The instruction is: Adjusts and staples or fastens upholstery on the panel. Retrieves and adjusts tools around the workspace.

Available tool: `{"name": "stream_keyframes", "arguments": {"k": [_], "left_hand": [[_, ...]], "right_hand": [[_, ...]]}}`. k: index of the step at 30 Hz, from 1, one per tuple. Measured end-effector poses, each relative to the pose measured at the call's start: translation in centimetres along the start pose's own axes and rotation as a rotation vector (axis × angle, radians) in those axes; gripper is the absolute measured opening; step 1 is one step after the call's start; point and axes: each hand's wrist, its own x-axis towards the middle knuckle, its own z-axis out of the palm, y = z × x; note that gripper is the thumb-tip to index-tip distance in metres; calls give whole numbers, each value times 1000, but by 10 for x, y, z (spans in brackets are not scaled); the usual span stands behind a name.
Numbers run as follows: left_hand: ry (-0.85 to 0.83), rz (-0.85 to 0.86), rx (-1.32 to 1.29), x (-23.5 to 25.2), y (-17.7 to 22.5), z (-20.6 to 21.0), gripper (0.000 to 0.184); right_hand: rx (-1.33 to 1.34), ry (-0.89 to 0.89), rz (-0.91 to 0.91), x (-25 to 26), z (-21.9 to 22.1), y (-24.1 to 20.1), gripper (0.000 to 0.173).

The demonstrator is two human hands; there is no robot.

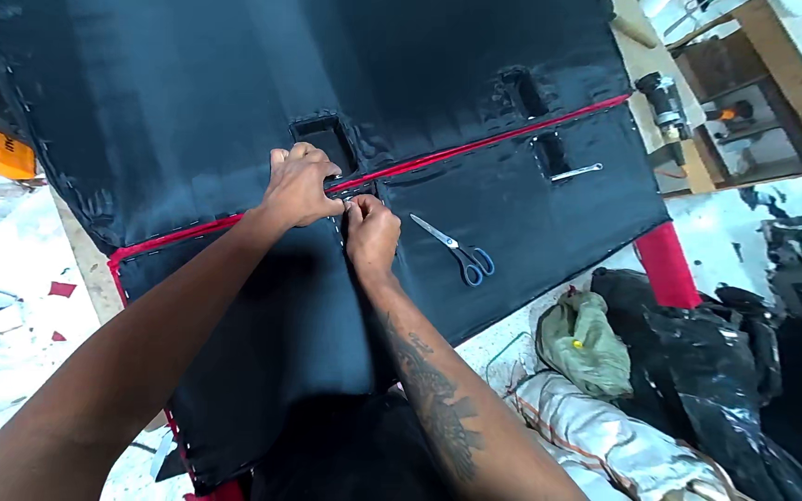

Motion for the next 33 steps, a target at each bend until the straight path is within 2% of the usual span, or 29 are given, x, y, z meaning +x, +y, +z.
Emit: {"name": "stream_keyframes", "arguments": {"k": [5, 17, 25, 30, 33], "left_hand": [[7, 21, -44, 2, -4, 2, 51], [41, 39, -55, -1, -5, 3, 50], [44, 32, -47, -1, -6, 5, 52], [30, 28, -48, -1, -6, 5, 53], [35, 25, -53, -2, -6, 4, 52]], "right_hand": [[14, 35, 4, -1, 1, 1, 17], [12, 8, 50, -1, 4, -4, 21], [73, 8, 73, -1, 8, -2, 11], [48, 16, 104, 0, 7, -2, 15], [28, 43, 70, -1, 7, -3, 10]]}}
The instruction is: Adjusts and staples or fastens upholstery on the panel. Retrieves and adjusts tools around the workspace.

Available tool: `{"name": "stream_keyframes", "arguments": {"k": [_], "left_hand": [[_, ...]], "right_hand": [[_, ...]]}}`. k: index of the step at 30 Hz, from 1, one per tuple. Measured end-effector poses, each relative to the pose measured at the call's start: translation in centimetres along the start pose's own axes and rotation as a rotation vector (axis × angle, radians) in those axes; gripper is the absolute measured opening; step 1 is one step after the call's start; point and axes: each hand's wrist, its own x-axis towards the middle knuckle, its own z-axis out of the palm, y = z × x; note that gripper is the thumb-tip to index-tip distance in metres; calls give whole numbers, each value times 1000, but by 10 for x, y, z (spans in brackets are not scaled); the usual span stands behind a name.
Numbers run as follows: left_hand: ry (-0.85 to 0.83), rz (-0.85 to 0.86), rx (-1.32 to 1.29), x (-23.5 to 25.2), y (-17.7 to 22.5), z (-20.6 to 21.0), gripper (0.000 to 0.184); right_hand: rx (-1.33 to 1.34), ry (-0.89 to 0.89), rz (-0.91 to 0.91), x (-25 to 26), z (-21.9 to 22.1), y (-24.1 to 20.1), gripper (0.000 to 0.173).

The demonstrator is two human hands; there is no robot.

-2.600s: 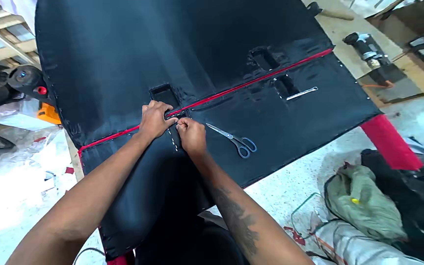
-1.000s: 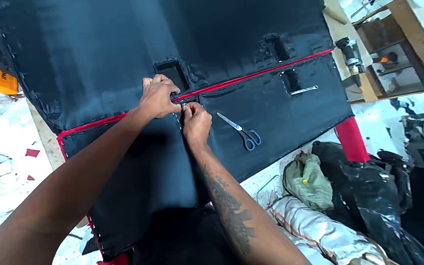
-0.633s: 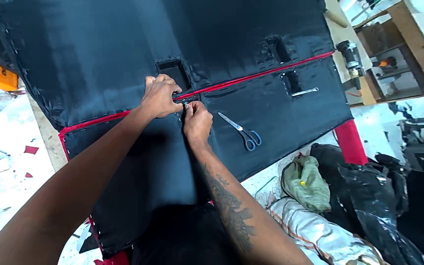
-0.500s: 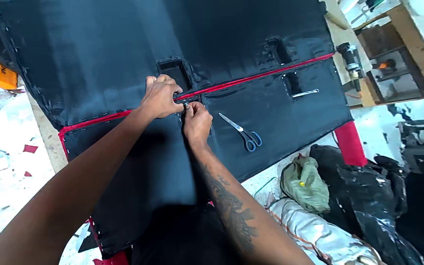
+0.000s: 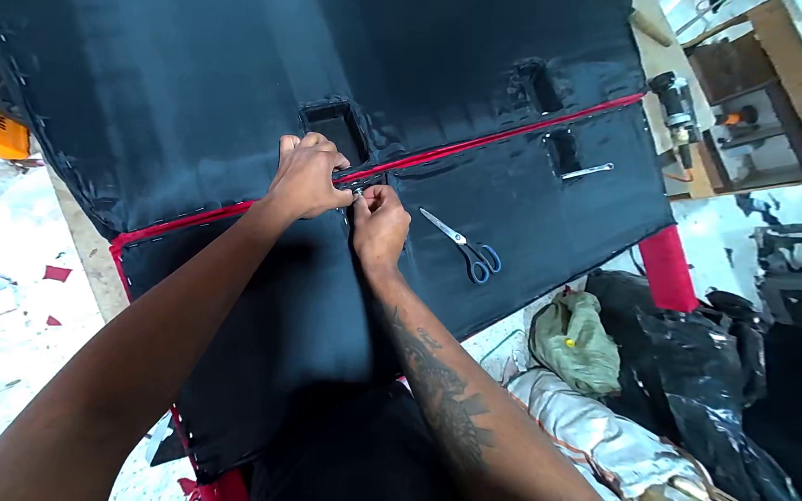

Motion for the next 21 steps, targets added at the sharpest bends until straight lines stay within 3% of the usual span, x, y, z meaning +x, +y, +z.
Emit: {"name": "stream_keyframes", "arguments": {"k": [21], "left_hand": [[16, 4, -19, -1, -1, 0, 53]], "right_hand": [[-23, 0, 9, 1, 0, 0, 12]]}}
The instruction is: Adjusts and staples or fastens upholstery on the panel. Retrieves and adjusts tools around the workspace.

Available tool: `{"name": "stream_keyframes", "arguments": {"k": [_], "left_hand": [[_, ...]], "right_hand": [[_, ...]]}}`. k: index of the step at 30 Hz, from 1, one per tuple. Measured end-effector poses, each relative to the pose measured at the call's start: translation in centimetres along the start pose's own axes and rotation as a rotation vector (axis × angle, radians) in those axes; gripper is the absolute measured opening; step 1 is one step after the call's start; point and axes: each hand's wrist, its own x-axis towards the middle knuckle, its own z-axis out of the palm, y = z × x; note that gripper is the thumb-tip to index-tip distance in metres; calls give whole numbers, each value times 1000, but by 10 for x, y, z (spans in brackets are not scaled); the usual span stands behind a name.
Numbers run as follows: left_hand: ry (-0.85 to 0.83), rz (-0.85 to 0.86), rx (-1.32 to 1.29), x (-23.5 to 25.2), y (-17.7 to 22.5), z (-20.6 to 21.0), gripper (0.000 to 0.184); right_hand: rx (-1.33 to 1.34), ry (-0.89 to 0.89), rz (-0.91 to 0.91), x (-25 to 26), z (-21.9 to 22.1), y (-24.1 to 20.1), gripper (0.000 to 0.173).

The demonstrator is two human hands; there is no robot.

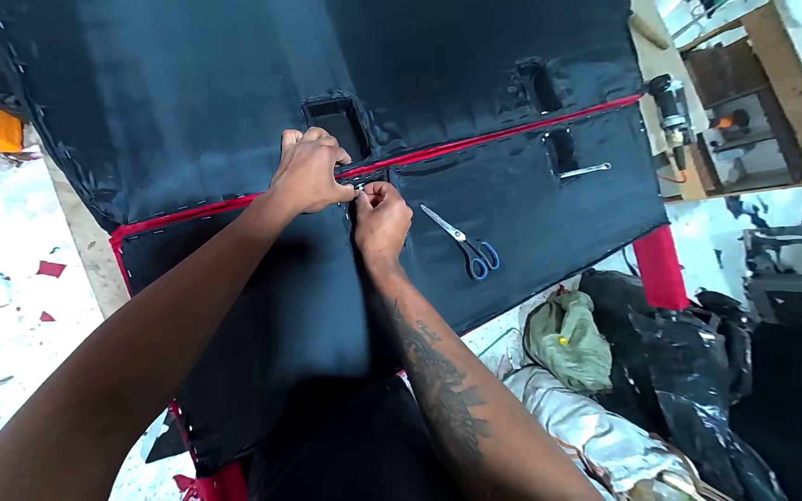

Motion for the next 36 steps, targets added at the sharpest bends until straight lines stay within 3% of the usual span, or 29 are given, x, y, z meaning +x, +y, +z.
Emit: {"name": "stream_keyframes", "arguments": {"k": [13, 20, 27, 32, 36], "left_hand": [[-15, -20, -12, 1, 0, -1, 51], [-12, -14, -6, 1, 0, 0, 52], [-1, -3, -7, 1, 0, 0, 52], [0, -1, -8, 1, 0, 1, 50], [8, 1, -11, 1, 0, -1, 50]], "right_hand": [[37, -23, -37, 3, 1, 4, 14], [46, -101, -29, 5, 0, 6, 27], [92, -48, 1, 4, 1, 4, 16], [21, -138, 64, 8, -1, 2, 37], [51, -15, -103, -6, -5, 7, 31]]}}
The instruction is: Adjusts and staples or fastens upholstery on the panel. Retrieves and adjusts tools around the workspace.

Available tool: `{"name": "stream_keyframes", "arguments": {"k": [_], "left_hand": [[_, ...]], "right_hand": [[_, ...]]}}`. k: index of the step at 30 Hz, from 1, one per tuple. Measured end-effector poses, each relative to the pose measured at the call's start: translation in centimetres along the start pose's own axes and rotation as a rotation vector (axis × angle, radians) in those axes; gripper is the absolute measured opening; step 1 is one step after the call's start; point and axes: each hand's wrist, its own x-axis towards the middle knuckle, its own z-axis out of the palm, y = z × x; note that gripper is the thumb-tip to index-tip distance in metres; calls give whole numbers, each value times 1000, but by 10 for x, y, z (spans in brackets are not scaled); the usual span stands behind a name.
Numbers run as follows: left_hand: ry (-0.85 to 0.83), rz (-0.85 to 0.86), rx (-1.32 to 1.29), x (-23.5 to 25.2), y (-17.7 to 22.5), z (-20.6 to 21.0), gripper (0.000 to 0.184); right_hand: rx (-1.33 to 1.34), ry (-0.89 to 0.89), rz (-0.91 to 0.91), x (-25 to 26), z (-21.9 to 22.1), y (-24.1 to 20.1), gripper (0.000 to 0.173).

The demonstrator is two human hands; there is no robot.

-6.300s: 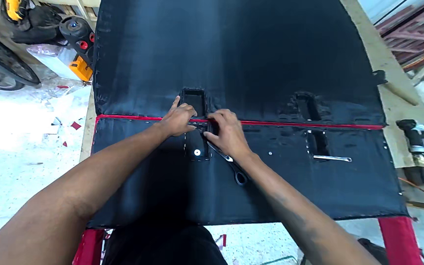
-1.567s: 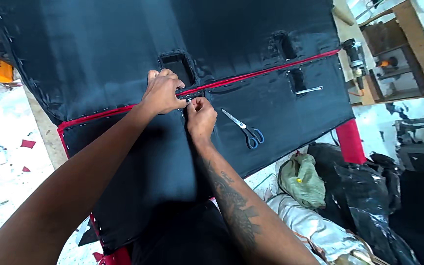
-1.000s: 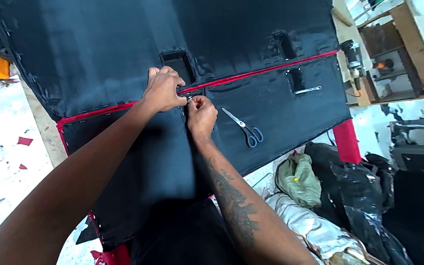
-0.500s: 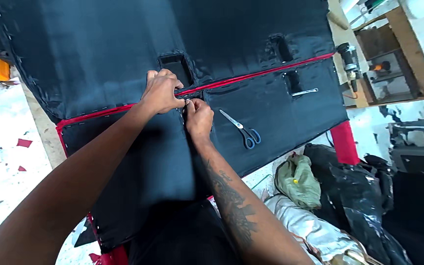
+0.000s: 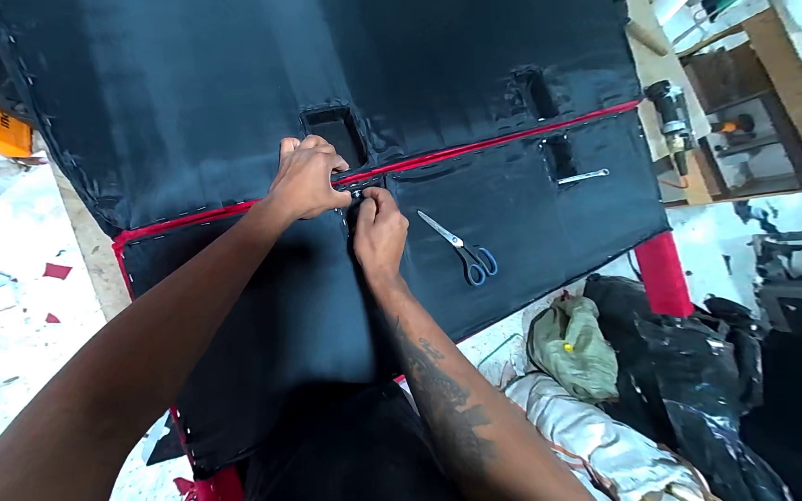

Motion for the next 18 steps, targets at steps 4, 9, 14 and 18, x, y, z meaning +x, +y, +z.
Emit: {"name": "stream_keyframes", "arguments": {"k": [4, 9, 14, 18], "left_hand": [[-20, -15, 4, -1, 0, 1, 50], [-10, -10, 3, 3, -2, 0, 50], [-3, 1, -5, 5, 1, 1, 49], [-12, 0, -9, 3, -2, 2, 50]], "right_hand": [[-52, -112, -2, -2, -6, 0, 33], [-27, -64, -83, -4, -4, 3, 33], [-11, -70, -58, 0, -9, 4, 32], [-34, -160, -40, 2, -10, 3, 31]]}}
